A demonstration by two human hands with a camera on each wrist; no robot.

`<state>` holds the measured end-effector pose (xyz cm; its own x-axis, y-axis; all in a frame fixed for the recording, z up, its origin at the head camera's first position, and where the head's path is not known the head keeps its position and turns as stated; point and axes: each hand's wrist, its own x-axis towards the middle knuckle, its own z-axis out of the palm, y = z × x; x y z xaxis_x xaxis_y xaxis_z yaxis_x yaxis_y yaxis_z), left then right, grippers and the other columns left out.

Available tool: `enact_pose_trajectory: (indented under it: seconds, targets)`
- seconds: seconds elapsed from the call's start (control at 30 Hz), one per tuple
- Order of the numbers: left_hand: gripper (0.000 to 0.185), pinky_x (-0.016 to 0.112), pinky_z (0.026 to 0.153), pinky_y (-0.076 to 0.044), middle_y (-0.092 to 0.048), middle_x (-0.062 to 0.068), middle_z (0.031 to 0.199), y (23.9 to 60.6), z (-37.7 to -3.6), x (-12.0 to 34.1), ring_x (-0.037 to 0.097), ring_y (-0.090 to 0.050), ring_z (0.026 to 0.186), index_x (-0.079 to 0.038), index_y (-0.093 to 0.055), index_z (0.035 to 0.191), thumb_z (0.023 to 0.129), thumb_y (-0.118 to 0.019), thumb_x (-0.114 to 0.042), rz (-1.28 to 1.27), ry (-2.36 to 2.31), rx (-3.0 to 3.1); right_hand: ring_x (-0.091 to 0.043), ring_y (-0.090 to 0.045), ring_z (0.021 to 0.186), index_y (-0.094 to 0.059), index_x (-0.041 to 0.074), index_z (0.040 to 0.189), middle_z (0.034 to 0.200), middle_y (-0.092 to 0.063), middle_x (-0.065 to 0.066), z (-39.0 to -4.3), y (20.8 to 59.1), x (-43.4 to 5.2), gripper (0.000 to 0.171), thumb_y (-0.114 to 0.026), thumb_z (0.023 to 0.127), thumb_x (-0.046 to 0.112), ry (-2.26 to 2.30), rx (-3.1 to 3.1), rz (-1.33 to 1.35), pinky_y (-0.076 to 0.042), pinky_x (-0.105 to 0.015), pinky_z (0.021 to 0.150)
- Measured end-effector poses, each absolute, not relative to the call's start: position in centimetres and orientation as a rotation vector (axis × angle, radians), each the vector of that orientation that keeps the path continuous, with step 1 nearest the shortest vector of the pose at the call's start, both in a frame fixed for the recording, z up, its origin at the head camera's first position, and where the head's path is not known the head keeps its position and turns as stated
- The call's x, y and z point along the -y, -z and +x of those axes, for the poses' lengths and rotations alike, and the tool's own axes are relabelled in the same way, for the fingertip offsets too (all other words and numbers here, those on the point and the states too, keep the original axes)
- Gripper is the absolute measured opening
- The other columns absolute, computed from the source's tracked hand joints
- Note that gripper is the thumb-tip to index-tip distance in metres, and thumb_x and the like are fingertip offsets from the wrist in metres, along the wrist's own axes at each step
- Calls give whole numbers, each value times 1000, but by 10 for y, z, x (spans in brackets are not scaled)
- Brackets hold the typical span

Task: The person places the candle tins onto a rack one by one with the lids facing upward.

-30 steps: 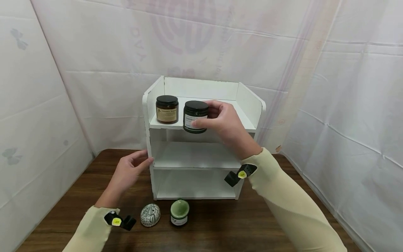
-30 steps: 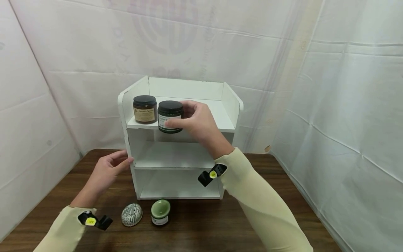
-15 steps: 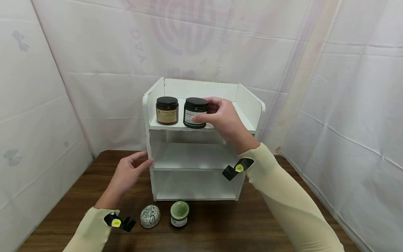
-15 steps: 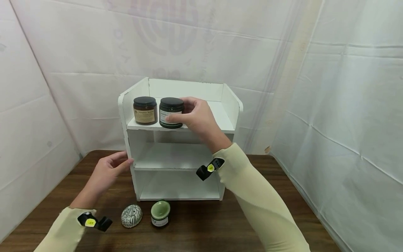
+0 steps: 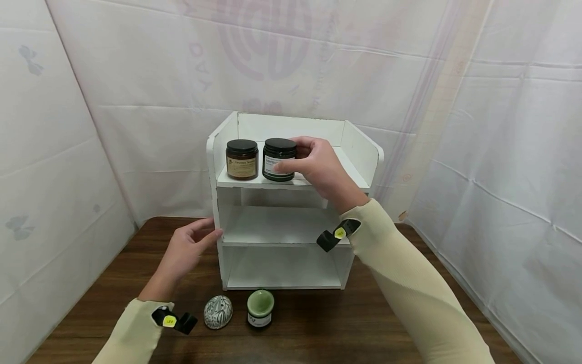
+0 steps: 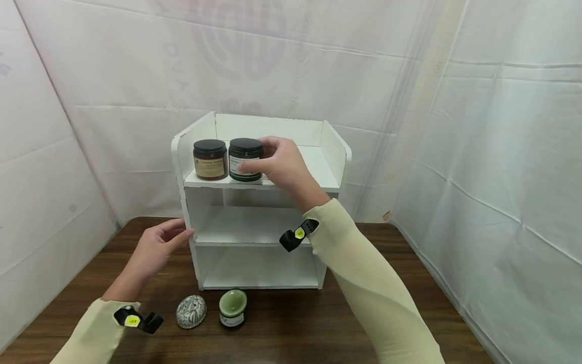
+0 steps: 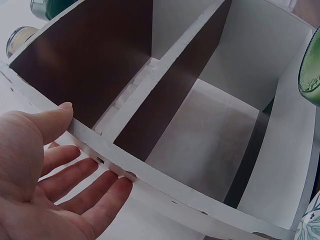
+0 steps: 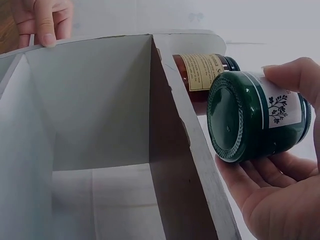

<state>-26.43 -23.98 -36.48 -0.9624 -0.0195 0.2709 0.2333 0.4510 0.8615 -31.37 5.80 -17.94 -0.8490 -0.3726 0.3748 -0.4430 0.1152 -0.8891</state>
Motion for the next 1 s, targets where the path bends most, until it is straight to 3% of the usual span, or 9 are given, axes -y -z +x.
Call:
enact_pose_trajectory:
  seconds: [0.3,0.53,0.8,1.0]
  targets:
    - [61,17,84,-51,-65,16,139,363,-264,240,-2,-61,105,-10,-55,148,99,-67,-44,-181,1505,2466,-18,-67,102,-69,5,120,112,-73,-9,-323,178,-53,47,-83,76,1,-1921,2321,810,-53,-31,95]
    - [61,19,85,-51,-65,15,138,364,-263,241,3,-62,107,-10,-55,148,99,-67,-46,-183,1506,2469,-17,-67,99,-69,6,119,110,-73,-8,-330,180,-50,47,-83,74,0,-1907,2357,769,-53,-29,91]
    - [62,18,85,-51,-65,15,139,364,-264,241,-2,-61,105,-11,-55,148,99,-67,-46,-184,1522,2463,-19,-67,103,-69,5,120,114,-72,-9,-335,176,-47,49,-84,74,1,-1875,2401,731,-53,-31,96]
    - [61,19,85,-51,-66,14,138,364,-264,242,6,-62,110,-12,-56,147,99,-67,-47,-179,1507,2469,-19,-67,106,-69,5,120,116,-73,-10,-337,174,-45,51,-85,72,0,-1873,2429,729,-52,-31,97]
